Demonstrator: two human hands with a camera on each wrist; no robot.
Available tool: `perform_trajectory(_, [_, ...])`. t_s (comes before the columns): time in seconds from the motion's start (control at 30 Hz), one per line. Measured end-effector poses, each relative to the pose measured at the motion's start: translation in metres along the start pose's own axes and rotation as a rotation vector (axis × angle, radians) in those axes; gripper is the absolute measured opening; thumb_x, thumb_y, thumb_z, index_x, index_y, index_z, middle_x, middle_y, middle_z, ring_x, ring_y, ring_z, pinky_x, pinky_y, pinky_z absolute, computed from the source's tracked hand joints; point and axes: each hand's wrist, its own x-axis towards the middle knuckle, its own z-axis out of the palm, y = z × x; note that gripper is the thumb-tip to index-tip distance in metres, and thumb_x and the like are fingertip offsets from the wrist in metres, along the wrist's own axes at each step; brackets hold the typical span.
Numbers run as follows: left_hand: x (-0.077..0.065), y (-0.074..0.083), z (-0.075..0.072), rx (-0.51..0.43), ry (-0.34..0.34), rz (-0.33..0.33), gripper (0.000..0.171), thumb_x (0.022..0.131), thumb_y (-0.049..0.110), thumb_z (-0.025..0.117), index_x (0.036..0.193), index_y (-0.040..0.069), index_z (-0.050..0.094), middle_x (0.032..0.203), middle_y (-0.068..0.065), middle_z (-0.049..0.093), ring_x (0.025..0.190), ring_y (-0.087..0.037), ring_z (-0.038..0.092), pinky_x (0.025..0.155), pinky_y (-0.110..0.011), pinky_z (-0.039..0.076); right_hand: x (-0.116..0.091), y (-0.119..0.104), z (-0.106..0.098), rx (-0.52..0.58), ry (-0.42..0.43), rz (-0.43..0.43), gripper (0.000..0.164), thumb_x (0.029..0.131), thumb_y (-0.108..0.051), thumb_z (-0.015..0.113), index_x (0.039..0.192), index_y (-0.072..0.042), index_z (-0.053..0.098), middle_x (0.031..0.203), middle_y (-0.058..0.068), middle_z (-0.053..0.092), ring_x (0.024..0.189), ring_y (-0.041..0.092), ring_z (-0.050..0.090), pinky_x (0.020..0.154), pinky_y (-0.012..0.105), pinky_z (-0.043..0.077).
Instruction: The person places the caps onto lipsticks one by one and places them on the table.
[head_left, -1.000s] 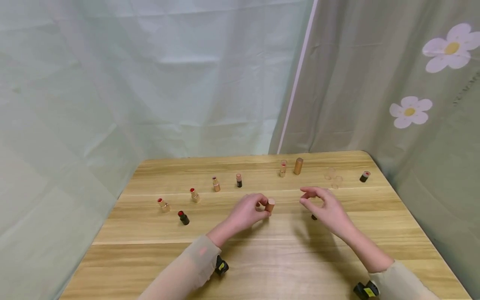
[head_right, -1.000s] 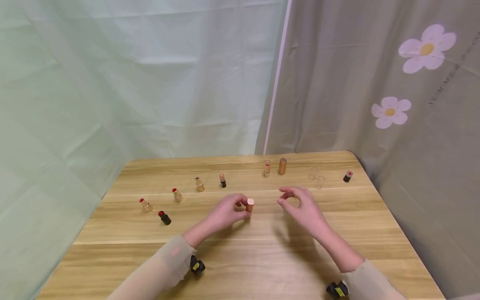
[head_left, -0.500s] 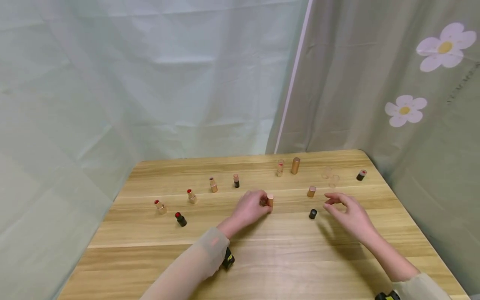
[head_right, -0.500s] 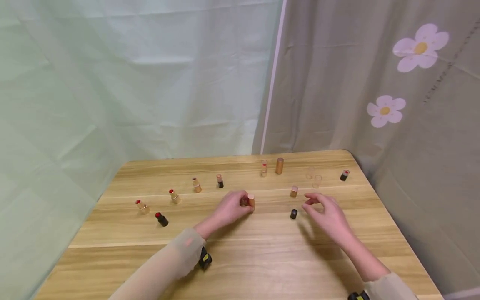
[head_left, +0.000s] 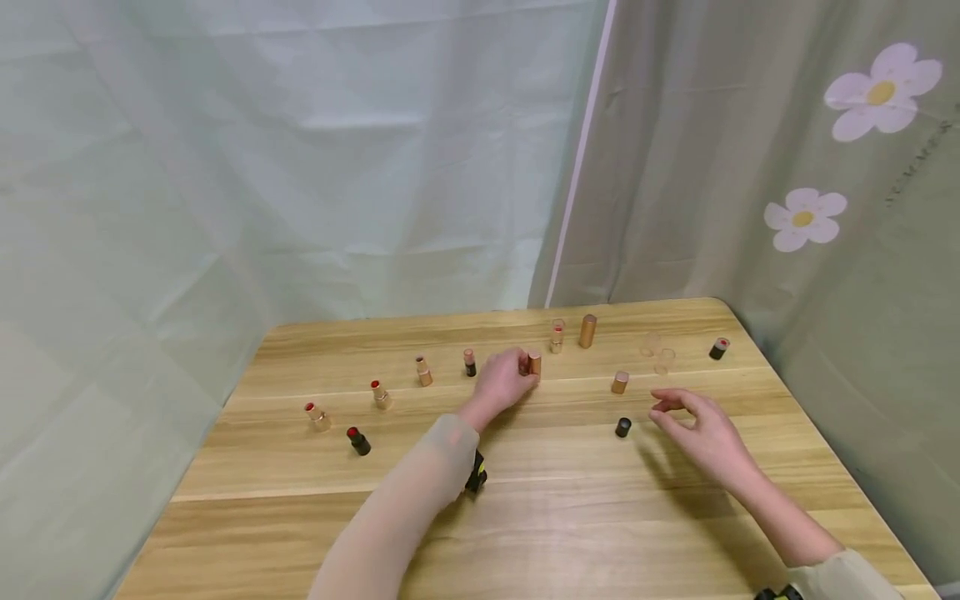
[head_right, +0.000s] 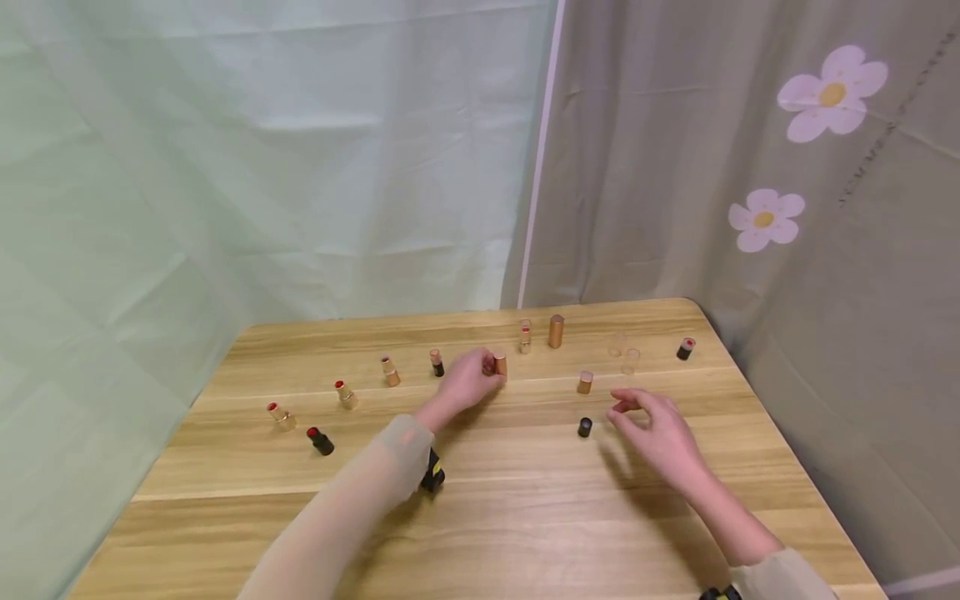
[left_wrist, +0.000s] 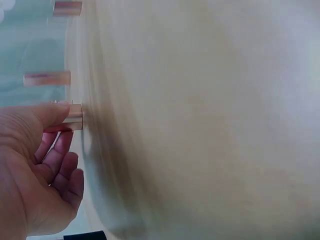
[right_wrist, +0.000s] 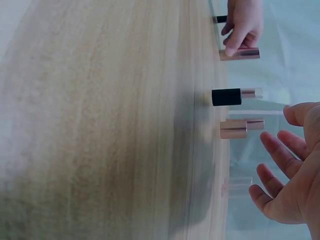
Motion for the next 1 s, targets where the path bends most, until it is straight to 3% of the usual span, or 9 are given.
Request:
perform_trajectory(0.23, [0.022, -0.001, 0.002, -0.034, -0.003, -0.100, 0.021, 0.080, 0.032, 0.070, 0.091, 0.018, 0.059, 0.085, 0.007, 0.060, 0.079, -0.014, 0.055, 0.071, -0.031, 0.044, -0.003, 0.004, 0.001, 0.004, 0.002, 0.014, 0.041, 0.089, -0.040, 0.059, 0.121, -0.015, 0.058, 0.101, -0.003, 0.063, 0.105, 0.021, 0.051, 0.082, 0.046, 0.042])
perform_trajectory(0.5, [0.037, -0.005, 0.003, -0.082, 0.037, -0.175, 0.017, 0.082, 0.030, 0.067, 0.094, 0.019, 0.063, 0.091, 0.004, 0.064, 0.086, -0.018, 0.059, 0.076, -0.035, 0.044, -0.007, 0.005, 0.001, 0.007, 0.006, 0.056, 0.044, 0.088, -0.044, 0.059, 0.121, -0.015, 0.059, 0.101, -0.002, 0.063, 0.109, 0.026, 0.047, 0.089, 0.053, 0.034])
perform_trajectory(0.7, [0.042, -0.009, -0.004, -0.086, 0.041, -0.225, 0.020, 0.083, 0.030, 0.068, 0.099, 0.020, 0.059, 0.094, 0.003, 0.062, 0.090, -0.022, 0.057, 0.077, -0.037, 0.042, -0.009, 0.003, 0.001, 0.013, 0.016, 0.048, 0.038, 0.089, -0.036, 0.062, 0.119, -0.014, 0.060, 0.099, -0.003, 0.063, 0.108, 0.025, 0.046, 0.088, 0.052, 0.033])
perform_trajectory(0.87, [0.043, -0.008, -0.007, -0.112, 0.031, -0.229, 0.042, 0.081, 0.032, 0.069, 0.117, 0.015, 0.055, 0.107, -0.001, 0.061, 0.099, -0.024, 0.056, 0.083, -0.038, 0.043, -0.013, 0.007, -0.001, 0.000, 0.021, 0.052, 0.040, 0.088, -0.038, 0.062, 0.119, -0.014, 0.060, 0.098, -0.005, 0.063, 0.107, 0.023, 0.045, 0.086, 0.051, 0.034])
perform_trajectory(1.0, [0.044, -0.003, -0.009, -0.144, 0.040, -0.188, 0.068, 0.079, 0.042, 0.070, 0.134, 0.012, 0.043, 0.123, -0.005, 0.054, 0.110, -0.027, 0.050, 0.089, -0.041, 0.041, -0.014, 0.010, -0.003, -0.020, 0.017, 0.060, 0.040, 0.088, -0.038, 0.062, 0.120, -0.014, 0.060, 0.098, -0.005, 0.062, 0.107, 0.024, 0.045, 0.086, 0.052, 0.034])
